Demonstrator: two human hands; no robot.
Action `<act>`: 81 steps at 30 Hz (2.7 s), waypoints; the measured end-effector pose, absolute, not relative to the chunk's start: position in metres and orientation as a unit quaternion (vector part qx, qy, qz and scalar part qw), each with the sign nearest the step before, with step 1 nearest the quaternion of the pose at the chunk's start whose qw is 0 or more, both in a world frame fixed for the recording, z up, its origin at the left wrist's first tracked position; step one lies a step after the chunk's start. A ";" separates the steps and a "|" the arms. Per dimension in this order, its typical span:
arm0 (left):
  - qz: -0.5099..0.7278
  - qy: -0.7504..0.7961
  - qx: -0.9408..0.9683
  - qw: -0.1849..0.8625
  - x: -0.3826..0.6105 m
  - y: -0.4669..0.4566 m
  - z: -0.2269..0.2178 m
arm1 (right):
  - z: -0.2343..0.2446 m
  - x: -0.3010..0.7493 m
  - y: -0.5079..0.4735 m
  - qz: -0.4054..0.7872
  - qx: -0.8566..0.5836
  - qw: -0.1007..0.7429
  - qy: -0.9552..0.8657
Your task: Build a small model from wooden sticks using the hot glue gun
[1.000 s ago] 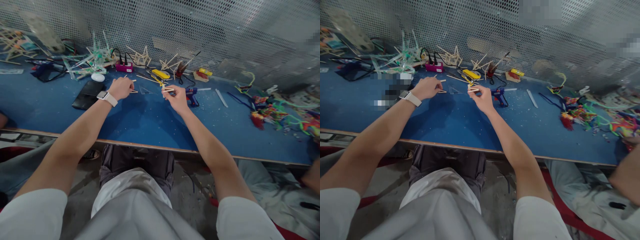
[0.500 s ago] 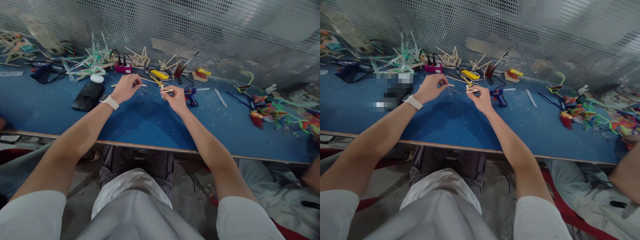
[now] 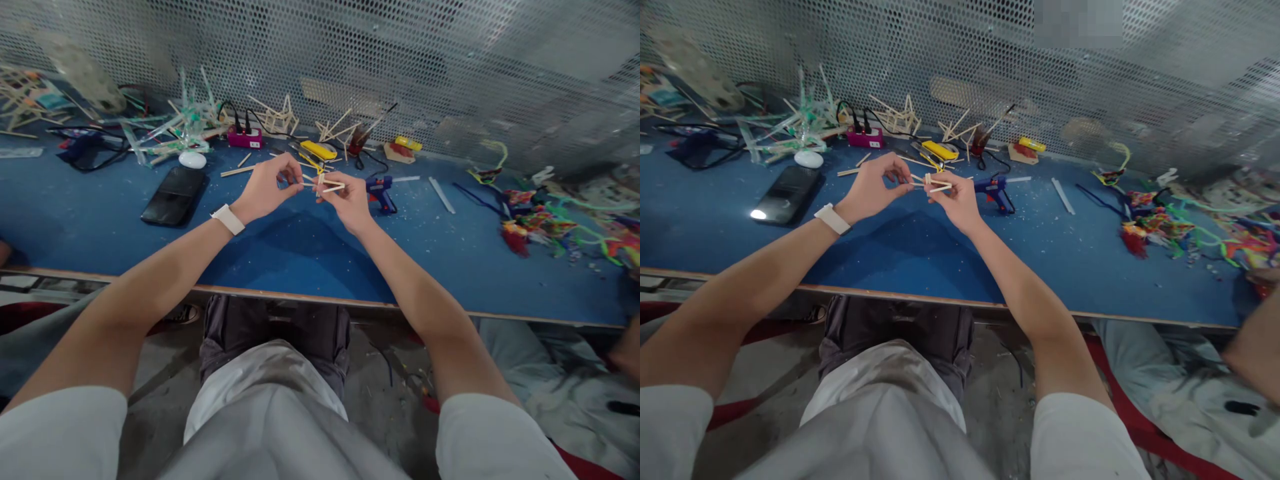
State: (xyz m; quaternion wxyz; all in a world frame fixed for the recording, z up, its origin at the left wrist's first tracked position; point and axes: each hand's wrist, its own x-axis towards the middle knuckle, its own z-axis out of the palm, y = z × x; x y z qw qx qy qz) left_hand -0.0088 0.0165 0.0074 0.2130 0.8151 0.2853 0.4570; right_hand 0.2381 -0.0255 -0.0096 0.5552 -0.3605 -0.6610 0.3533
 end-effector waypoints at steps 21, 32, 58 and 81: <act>0.488 0.243 0.781 0.304 -0.003 0.012 0.004 | -0.013 0.236 -0.025 0.302 -0.333 0.539 -0.712; 0.484 0.271 0.762 0.334 0.004 0.001 0.009 | -0.006 0.231 -0.034 0.318 -0.379 0.531 -0.688; 0.503 0.286 0.758 0.299 0.014 -0.020 0.007 | -0.003 0.222 -0.038 0.370 -0.374 0.569 -0.632; 0.517 0.301 0.761 0.252 0.013 -0.028 0.012 | 0.001 0.220 -0.043 0.359 -0.377 0.568 -0.638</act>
